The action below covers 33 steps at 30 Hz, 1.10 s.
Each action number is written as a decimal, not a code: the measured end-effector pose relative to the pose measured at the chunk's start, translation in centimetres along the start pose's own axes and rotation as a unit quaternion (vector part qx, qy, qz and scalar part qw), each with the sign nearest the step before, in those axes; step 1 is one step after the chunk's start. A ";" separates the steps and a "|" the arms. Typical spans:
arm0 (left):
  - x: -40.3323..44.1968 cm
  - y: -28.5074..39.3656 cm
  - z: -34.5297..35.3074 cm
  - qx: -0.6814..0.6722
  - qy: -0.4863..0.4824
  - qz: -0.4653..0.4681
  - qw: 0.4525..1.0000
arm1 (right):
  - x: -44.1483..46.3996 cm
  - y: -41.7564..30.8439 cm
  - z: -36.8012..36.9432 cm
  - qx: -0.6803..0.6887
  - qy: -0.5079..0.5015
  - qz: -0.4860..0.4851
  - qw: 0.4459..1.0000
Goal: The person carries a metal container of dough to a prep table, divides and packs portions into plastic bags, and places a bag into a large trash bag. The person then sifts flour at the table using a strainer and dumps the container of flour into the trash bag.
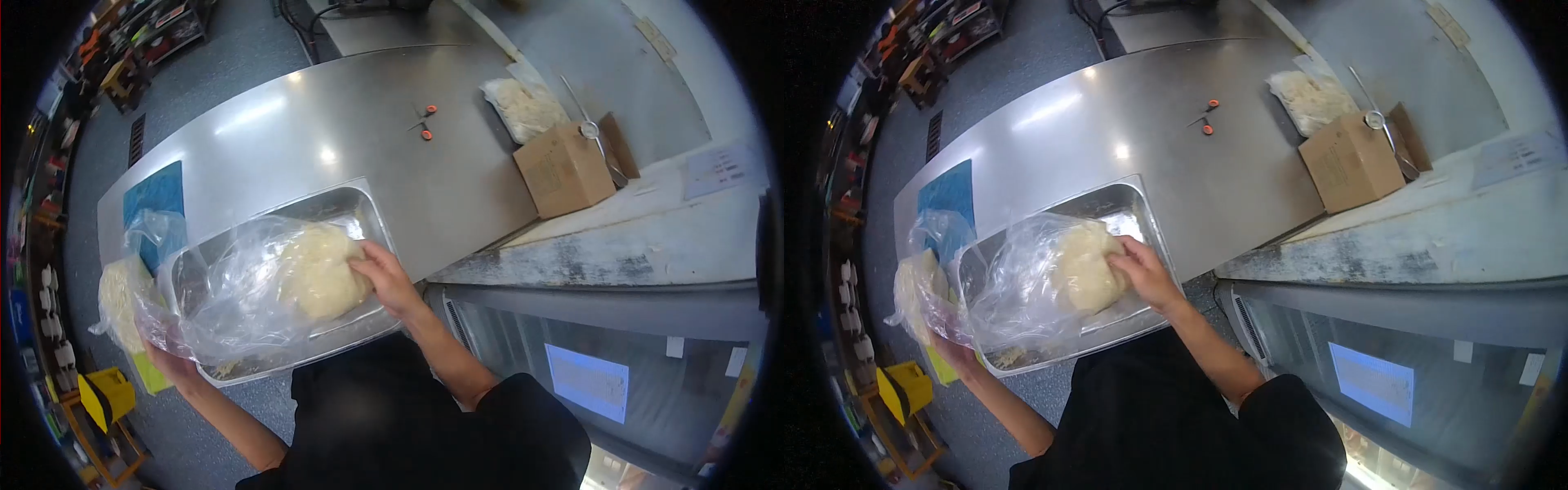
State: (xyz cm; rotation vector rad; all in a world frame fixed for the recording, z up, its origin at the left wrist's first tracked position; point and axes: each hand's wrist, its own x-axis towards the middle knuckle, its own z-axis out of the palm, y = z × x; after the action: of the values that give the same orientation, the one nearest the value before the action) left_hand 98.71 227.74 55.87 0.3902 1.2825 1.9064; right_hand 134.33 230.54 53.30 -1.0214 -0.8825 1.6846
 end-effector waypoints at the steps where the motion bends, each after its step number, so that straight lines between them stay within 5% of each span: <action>1: -0.8 0.1 1.4 0.030 -0.031 0.028 0.999 | -0.2 -0.6 0.2 -0.052 -0.003 -0.010 0.999; 3: -0.9 -0.3 2.3 0.119 -0.033 0.116 0.986 | 0.0 -0.8 0.2 -0.117 -0.018 -0.061 0.991; 12: -1.7 0.3 -2.1 0.348 0.002 0.204 0.915 | 0.3 -2.7 -1.0 -0.075 0.021 -0.041 0.996; 13: -1.6 0.3 -3.0 0.362 -0.004 0.191 0.913 | 0.4 -2.1 -1.6 -0.122 0.032 -0.039 0.991; 17: -2.1 1.2 -4.1 0.411 -0.052 0.097 0.905 | -0.8 -3.5 -1.0 0.119 -0.006 0.070 0.990; 23: -1.8 1.5 -4.3 0.455 -0.109 0.014 0.884 | -2.7 -4.4 2.0 -0.079 -0.058 -0.013 0.995; 33: 0.7 -1.0 -6.0 0.460 -0.148 -0.019 0.875 | -5.4 -3.5 7.1 -0.209 0.149 -0.147 0.955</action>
State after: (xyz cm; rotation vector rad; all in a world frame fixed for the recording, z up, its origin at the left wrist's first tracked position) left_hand 94.88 224.58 52.22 1.0757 1.8863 1.0166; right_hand 130.18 225.72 60.48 -1.3129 -1.1492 1.0800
